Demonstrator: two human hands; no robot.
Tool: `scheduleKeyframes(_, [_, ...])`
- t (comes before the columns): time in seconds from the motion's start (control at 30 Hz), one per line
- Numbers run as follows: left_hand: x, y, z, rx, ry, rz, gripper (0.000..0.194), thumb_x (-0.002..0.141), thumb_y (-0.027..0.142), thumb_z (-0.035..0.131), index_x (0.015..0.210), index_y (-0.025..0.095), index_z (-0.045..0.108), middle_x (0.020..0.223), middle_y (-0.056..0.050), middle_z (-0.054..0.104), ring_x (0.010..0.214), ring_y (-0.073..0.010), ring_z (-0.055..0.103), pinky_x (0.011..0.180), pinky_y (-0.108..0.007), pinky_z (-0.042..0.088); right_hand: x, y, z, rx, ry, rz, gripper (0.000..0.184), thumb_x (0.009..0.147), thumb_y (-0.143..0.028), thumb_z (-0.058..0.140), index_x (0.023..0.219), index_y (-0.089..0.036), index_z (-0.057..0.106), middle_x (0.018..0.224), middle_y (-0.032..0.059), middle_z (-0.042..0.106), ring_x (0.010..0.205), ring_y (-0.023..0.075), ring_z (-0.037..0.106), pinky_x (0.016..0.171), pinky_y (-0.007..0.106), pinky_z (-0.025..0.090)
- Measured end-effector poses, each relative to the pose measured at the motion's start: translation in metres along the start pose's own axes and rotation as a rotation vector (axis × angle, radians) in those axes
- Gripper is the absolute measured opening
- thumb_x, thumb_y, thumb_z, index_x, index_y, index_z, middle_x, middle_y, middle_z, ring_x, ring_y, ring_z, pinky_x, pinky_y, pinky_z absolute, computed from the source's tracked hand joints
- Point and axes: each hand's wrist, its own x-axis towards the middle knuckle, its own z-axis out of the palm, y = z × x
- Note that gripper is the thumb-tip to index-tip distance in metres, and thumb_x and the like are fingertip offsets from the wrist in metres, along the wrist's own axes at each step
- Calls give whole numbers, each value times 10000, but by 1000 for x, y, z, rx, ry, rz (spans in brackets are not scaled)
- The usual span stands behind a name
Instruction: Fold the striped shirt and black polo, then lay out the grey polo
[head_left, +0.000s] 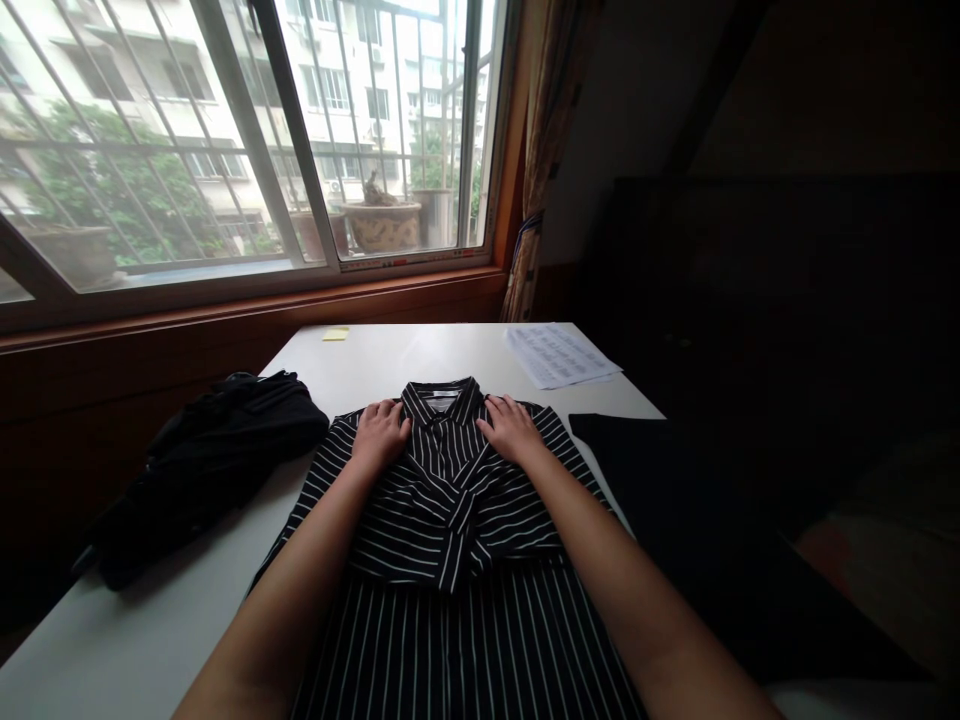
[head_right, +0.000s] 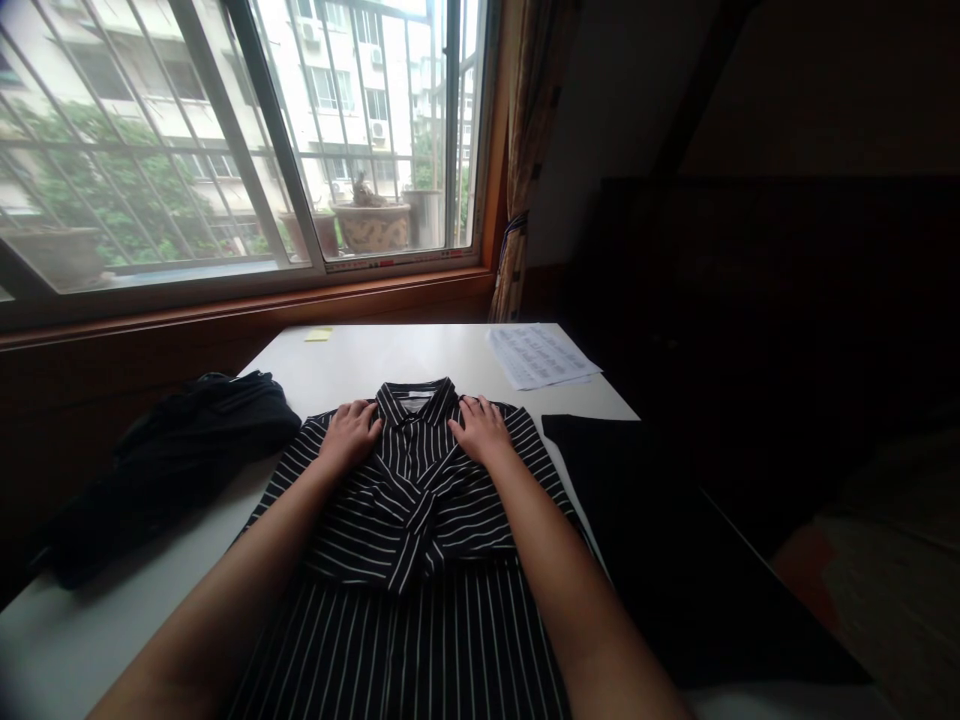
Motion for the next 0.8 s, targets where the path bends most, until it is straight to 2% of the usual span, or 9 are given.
scheduleKeyframes(0.13, [0,2,-1,2,39,-6,502,1006,432,349,1396,187,550,1432,-111,555,1298,-305,460,1114,-438,349,-4,-2,-2,-12,90,-1,572,1012,-513,353,1483,-214,480,1562,59,440,1411,287,325,1176,433,264])
scheduleKeyframes(0.23, [0,2,0,3,57,-7,494,1003,422,362,1374,172,572,1434,-115,561,1298,-304,469,1109,-435,358,-4,-3,-5,-12,104,0,554,1011,-498,363,1462,-211,509,1541,64,468,1356,286,382,1148,428,302])
scheduleKeyframes(0.8, [14,-6,7,5,51,-30,485,998,430,366,1378,210,572,1475,-86,548,1341,-281,453,1146,-436,317,12,-1,0,-8,73,19,588,1013,-515,348,1497,-204,467,1577,50,425,1402,263,342,1182,406,244])
